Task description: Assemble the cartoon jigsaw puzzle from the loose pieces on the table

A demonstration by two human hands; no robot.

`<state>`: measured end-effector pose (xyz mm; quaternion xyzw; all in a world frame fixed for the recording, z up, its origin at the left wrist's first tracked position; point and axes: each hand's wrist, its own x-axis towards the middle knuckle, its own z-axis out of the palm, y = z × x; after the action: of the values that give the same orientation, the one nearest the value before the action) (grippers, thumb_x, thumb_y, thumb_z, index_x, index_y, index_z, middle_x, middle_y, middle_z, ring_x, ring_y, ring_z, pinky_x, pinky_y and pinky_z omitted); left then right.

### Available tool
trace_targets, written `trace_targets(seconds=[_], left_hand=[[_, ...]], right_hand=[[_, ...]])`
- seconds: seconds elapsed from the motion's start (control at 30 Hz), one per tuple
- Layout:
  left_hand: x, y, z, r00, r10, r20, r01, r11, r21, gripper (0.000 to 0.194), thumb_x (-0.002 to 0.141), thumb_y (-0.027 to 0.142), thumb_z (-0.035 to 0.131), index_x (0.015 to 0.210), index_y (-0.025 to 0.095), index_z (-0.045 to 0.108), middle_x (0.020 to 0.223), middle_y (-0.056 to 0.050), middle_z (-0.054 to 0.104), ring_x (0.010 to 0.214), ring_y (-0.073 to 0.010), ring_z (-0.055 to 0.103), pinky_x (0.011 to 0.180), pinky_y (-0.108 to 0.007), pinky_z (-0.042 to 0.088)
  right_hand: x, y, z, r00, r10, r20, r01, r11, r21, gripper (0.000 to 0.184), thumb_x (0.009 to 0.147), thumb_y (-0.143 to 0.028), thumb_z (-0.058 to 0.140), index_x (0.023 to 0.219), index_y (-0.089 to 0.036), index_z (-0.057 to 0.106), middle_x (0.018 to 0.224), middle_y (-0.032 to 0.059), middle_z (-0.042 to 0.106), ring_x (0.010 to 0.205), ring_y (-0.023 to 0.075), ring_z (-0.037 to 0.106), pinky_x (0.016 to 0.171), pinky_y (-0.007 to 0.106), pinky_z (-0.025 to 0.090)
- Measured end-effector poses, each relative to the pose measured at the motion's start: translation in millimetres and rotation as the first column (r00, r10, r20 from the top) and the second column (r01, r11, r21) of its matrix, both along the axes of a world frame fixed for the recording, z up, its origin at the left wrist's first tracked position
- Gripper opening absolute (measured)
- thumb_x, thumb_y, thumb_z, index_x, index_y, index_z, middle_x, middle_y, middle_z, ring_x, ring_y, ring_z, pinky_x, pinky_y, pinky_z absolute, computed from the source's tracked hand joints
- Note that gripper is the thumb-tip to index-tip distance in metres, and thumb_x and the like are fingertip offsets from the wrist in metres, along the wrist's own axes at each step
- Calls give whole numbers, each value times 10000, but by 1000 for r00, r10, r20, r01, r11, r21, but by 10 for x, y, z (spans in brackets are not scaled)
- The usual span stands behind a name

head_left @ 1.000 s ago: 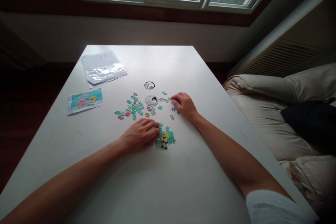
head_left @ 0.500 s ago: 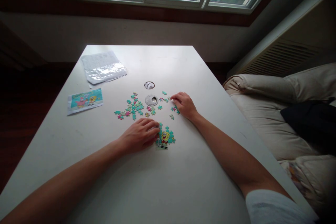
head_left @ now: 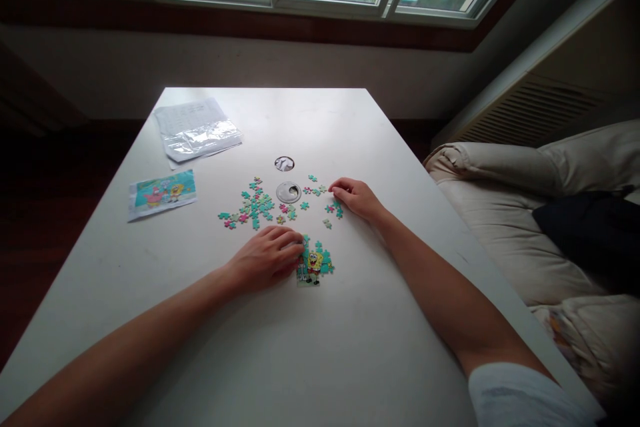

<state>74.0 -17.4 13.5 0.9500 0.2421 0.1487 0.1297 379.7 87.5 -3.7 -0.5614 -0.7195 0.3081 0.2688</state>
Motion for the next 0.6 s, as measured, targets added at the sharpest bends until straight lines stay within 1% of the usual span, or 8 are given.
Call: trace_targets(seconds=[0.13,0.2,0.27,0.33,0.43,0.5,0.6], left_hand=[[-10,26,-10,999,20,35,-19,1000,-16,252,980,253,519,1223,240,585,1308,-77,635,1218,-232,570,1052,-409,437],[-20,39,-20,999,36,41,-36,999,-19,244,987,255,515,1218,243,591,1305,-72,638,1213,-230,572,1051,-405,436],[-31,48,-27,997,60,40,-59,998,-19,229,1001,268,506,1210,246,599,1306,-68,641,1205,-230,574,1041,-402,437],[-41,55,-29,996,83,39,-83,996,-17,222,1015,279,495,1204,252,607,1309,-62,644,1194,-232,577,1023,-401,440],[-47,62,-24,994,102,37,-101,995,-17,217,1023,283,488,1196,252,615,1306,-57,650,1176,-233,581,1004,-398,440],[-48,66,-17,994,104,36,-104,994,-18,213,1026,284,484,1186,245,619,1300,-60,654,1165,-231,583,1002,-398,438],[-48,71,-11,994,106,37,-106,994,-19,210,1027,279,479,1173,242,625,1294,-60,656,1159,-226,584,1001,-394,439]], right_hand=[[86,-68,171,975,140,175,-136,990,-33,237,882,-435,609,853,-208,671,782,16,658,703,159,550,654,284,401],[118,-122,239,937,211,280,-209,977,-38,268,849,-476,665,835,-209,640,792,17,636,703,158,537,637,281,383],[130,-173,282,902,244,357,-246,968,-41,278,821,-474,705,862,-212,624,822,22,627,722,162,533,642,283,378],[125,-209,299,886,241,397,-245,969,-41,253,821,-440,709,890,-216,615,852,25,625,742,166,538,657,287,379],[102,-232,300,885,207,417,-211,977,-36,192,848,-392,679,897,-222,603,872,26,625,755,170,548,666,292,379],[87,-235,296,885,168,433,-175,984,-24,186,858,-391,668,896,-223,596,875,28,625,761,173,554,661,296,376],[71,-239,284,877,78,475,-97,995,17,211,862,-415,666,884,-222,583,874,36,629,770,185,559,646,303,365]])
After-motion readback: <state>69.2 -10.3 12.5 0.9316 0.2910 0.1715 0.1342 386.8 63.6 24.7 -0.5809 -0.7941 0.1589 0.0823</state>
